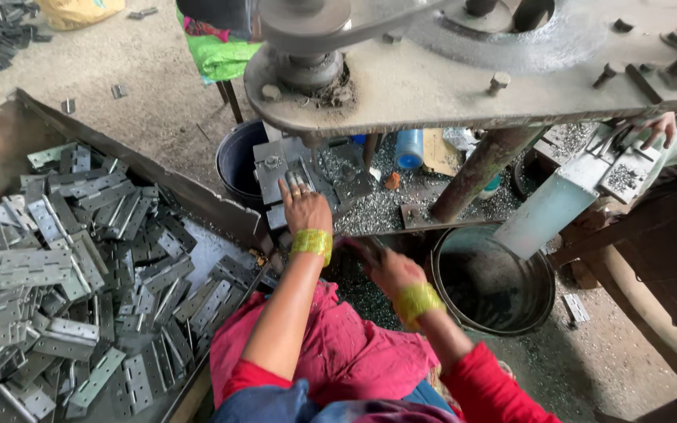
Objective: The person operates a manual press machine to process metal hinge-like parts. They pick up parts from a bin, place them into the press, activate the machine, and then remove the processed parts.
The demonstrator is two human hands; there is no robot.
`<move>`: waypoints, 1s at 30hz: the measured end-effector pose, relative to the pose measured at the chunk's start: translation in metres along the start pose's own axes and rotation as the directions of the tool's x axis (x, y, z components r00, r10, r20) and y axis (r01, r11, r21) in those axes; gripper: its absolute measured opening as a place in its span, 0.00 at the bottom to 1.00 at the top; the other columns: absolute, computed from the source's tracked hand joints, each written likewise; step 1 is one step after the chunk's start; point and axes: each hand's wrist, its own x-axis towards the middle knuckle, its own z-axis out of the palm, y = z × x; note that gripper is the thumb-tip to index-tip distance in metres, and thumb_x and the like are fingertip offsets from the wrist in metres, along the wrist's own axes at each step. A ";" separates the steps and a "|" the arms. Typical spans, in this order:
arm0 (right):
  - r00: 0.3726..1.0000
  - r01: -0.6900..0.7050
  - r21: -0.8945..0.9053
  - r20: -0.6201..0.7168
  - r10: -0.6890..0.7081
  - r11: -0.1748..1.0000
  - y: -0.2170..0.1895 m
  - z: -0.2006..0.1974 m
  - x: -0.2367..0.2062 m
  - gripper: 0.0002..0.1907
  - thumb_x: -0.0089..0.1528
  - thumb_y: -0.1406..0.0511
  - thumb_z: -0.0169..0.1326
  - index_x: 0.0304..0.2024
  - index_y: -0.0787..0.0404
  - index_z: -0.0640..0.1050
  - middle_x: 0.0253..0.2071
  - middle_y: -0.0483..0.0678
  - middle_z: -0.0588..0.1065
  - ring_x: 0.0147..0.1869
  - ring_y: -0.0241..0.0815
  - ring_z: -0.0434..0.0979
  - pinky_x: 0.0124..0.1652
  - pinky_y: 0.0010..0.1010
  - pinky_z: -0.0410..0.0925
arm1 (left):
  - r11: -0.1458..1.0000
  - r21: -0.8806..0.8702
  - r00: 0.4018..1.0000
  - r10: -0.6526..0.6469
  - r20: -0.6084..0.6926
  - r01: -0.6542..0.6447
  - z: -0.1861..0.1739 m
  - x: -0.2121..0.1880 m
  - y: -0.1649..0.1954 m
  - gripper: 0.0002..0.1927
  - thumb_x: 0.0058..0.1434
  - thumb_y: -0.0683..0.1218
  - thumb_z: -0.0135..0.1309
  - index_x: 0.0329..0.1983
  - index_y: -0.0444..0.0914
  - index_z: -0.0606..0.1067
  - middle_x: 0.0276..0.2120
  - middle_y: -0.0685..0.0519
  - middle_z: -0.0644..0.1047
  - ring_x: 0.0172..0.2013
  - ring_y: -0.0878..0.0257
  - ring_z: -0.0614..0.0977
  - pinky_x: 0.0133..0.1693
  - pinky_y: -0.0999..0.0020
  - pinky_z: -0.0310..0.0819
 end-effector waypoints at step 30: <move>1.000 0.002 -0.024 0.003 -0.002 1.000 -0.006 0.000 -0.010 0.19 0.61 0.50 0.53 0.47 0.54 0.76 0.34 0.57 0.80 0.42 0.60 0.82 0.41 0.50 0.73 | 0.996 -0.065 0.994 -0.054 0.098 0.061 -0.030 0.037 -0.018 0.25 0.65 0.47 0.41 0.65 0.40 0.71 0.75 0.53 0.55 0.75 0.51 0.46 0.69 0.37 0.19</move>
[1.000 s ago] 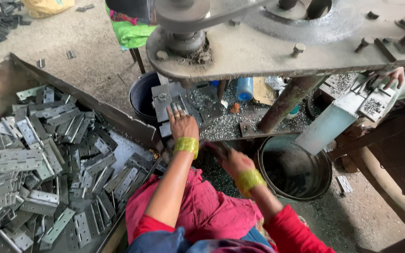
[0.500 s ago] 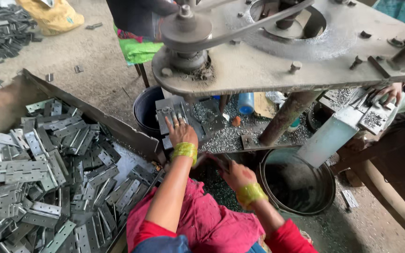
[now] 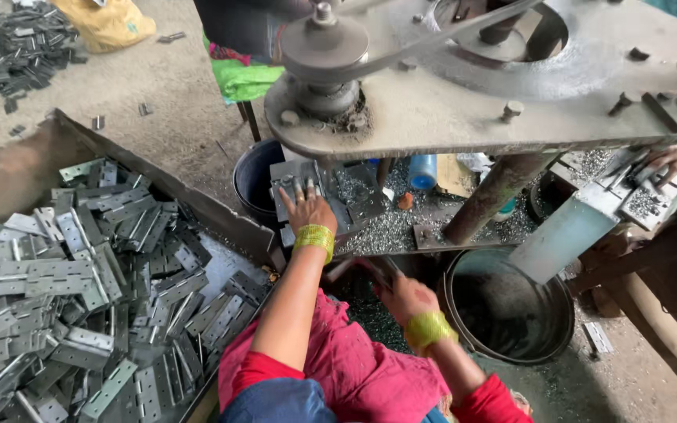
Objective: The person operates a manual press machine to process metal hinge-like parts. They pick up parts from a bin, place them into the press, activate the machine, and then remove the processed parts.
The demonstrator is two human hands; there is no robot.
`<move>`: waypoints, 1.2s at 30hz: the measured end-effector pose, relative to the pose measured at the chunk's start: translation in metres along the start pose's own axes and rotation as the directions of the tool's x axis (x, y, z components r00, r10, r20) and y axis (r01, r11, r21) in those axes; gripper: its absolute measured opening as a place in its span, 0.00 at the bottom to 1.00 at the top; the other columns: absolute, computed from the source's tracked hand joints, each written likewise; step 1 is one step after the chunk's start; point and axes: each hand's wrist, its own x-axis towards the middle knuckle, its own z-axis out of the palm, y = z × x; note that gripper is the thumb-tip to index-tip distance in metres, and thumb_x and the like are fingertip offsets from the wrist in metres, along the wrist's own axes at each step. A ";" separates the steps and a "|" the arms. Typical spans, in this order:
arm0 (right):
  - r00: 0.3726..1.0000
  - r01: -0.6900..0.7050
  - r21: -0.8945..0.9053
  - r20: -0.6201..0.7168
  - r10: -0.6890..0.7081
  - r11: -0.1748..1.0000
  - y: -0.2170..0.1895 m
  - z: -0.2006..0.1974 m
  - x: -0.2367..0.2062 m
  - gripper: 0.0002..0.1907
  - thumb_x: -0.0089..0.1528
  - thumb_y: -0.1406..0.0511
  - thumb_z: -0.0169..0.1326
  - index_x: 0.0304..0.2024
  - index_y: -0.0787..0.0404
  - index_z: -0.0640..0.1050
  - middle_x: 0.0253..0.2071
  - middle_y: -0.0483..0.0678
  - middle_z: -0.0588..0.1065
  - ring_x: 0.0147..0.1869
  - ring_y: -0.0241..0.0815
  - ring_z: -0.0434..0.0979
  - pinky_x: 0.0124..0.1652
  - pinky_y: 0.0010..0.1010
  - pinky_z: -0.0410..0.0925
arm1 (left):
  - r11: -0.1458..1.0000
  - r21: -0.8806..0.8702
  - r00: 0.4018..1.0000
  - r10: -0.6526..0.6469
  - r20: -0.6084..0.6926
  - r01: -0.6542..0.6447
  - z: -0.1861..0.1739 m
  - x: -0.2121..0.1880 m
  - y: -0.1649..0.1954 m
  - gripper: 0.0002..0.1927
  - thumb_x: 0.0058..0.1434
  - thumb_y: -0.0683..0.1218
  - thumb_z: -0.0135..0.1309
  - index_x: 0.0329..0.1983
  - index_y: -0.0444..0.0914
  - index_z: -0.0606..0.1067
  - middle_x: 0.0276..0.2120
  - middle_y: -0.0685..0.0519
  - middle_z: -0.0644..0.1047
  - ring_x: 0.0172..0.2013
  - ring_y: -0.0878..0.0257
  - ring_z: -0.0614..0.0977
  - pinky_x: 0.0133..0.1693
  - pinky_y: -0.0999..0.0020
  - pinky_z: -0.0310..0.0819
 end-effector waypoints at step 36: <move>0.876 0.229 -0.085 -0.417 -0.243 0.970 -0.087 -0.088 -0.047 0.13 0.57 0.60 0.58 0.41 0.58 0.76 0.39 0.49 0.76 0.44 0.54 0.80 0.37 0.46 0.72 | 0.900 0.149 0.792 0.432 -0.431 -0.410 0.034 -0.102 -0.029 0.14 0.70 0.52 0.50 0.54 0.45 0.77 0.64 0.53 0.76 0.70 0.58 0.69 0.75 0.42 0.40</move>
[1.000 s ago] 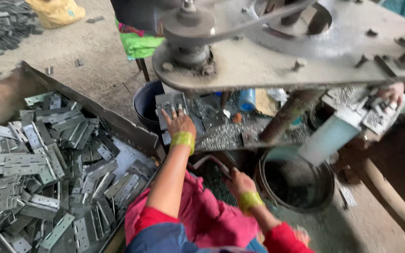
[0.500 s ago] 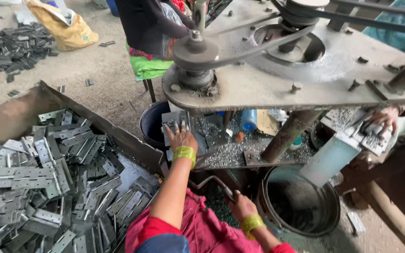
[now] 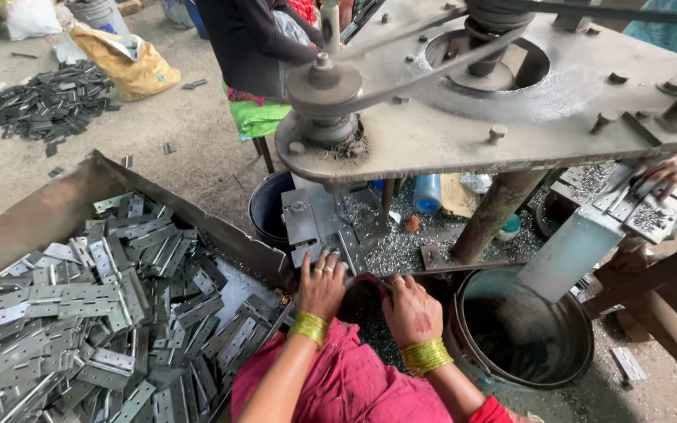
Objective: The person operates a manual press machine to process metal hinge-like parts. They pick up parts from a bin, place them into the press, activate the machine, and then remove the processed parts.
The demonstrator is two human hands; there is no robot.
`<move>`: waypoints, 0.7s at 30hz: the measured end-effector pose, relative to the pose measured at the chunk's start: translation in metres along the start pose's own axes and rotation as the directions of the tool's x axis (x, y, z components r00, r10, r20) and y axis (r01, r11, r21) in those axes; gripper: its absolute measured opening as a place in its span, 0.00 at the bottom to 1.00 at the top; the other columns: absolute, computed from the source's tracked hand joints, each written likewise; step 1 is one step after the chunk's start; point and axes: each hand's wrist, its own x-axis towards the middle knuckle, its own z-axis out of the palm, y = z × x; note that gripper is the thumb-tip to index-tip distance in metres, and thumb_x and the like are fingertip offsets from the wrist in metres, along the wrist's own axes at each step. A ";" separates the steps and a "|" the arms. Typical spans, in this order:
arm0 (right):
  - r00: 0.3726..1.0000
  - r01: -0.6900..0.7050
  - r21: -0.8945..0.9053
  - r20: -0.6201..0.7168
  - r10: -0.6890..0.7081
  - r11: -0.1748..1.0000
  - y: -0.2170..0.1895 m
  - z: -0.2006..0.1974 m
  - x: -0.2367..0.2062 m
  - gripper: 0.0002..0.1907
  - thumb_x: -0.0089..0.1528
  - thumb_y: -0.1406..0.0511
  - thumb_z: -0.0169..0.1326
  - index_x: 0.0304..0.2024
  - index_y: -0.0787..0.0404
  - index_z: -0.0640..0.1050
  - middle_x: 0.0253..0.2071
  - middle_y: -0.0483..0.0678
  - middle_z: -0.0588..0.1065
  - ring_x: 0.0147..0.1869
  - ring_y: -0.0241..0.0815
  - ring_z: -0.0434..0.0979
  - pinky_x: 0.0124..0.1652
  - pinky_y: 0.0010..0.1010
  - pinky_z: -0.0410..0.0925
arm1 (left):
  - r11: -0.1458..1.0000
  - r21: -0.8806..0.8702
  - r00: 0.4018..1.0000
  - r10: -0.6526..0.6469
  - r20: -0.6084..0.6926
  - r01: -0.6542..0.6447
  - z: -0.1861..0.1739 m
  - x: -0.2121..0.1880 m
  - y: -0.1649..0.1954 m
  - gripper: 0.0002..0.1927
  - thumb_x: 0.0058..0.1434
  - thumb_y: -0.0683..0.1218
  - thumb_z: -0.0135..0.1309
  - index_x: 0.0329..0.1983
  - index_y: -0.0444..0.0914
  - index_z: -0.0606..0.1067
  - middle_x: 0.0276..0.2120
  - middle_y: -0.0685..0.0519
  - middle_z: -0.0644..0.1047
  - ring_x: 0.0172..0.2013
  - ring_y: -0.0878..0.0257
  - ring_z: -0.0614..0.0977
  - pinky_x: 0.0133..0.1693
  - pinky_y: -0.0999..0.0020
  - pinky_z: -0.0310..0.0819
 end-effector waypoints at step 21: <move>0.996 -0.012 -0.043 0.085 0.015 0.999 -0.003 0.004 0.010 0.12 0.60 0.57 0.55 0.40 0.57 0.78 0.41 0.50 0.77 0.44 0.54 0.80 0.38 0.47 0.72 | 0.968 0.006 0.966 -0.249 0.064 0.249 0.036 0.031 0.015 0.29 0.65 0.56 0.42 0.60 0.32 0.76 0.69 0.45 0.66 0.73 0.52 0.59 0.70 0.37 0.38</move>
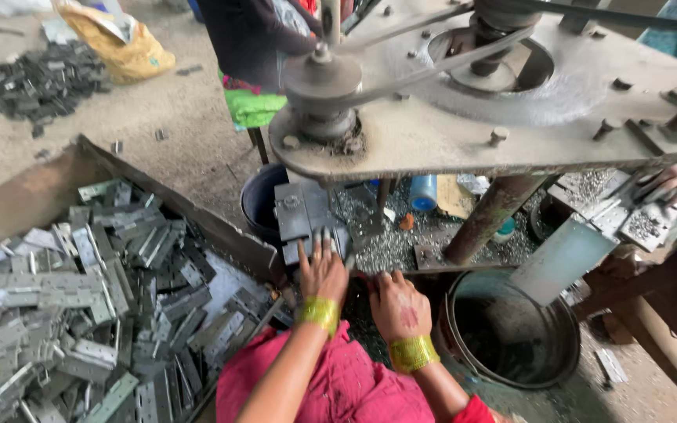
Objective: The person operates a manual press machine to process metal hinge-like parts. They pick up parts from a bin, place them into the press, activate the machine, and then remove the processed parts.
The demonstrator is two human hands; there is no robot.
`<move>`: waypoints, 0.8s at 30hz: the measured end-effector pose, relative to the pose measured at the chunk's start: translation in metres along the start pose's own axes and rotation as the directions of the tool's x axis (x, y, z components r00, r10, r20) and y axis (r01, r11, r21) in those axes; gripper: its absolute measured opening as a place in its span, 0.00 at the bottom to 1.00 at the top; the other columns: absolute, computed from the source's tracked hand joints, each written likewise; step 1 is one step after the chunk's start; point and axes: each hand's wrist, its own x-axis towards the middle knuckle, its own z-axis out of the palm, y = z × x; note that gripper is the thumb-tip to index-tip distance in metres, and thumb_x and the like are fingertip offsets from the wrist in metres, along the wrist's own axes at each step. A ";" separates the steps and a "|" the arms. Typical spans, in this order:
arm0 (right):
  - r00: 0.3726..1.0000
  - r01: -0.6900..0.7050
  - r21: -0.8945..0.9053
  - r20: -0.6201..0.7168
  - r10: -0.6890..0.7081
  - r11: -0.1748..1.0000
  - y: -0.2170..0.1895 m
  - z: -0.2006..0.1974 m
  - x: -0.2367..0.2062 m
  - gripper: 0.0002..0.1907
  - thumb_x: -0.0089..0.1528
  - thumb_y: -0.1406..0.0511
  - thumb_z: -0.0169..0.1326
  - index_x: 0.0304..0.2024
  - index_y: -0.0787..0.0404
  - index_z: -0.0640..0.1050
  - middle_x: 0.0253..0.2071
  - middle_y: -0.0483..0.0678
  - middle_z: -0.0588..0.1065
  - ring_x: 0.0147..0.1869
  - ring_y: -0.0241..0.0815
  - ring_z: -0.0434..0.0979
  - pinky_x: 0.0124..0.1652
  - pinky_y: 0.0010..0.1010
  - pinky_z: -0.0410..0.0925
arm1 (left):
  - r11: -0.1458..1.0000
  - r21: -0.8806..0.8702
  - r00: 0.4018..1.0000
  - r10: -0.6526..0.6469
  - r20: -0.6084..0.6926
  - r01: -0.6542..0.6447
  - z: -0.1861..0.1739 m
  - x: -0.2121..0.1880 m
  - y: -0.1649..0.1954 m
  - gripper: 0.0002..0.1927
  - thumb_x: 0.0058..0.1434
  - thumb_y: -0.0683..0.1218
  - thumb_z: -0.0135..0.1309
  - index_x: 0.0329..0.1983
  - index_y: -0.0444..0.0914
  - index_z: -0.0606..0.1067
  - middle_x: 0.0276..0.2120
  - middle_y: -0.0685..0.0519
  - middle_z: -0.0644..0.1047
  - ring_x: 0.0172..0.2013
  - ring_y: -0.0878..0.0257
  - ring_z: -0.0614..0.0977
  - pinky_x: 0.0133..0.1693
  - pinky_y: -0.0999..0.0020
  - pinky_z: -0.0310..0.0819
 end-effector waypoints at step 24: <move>0.884 -0.118 0.069 0.463 0.073 0.991 0.083 0.086 -0.003 0.29 0.61 0.51 0.55 0.60 0.56 0.69 0.42 0.61 0.79 0.47 0.62 0.81 0.44 0.52 0.72 | 0.986 0.128 0.909 -0.147 0.389 0.105 -0.014 0.036 0.011 0.31 0.72 0.60 0.38 0.61 0.30 0.73 0.69 0.39 0.64 0.73 0.46 0.55 0.72 0.49 0.27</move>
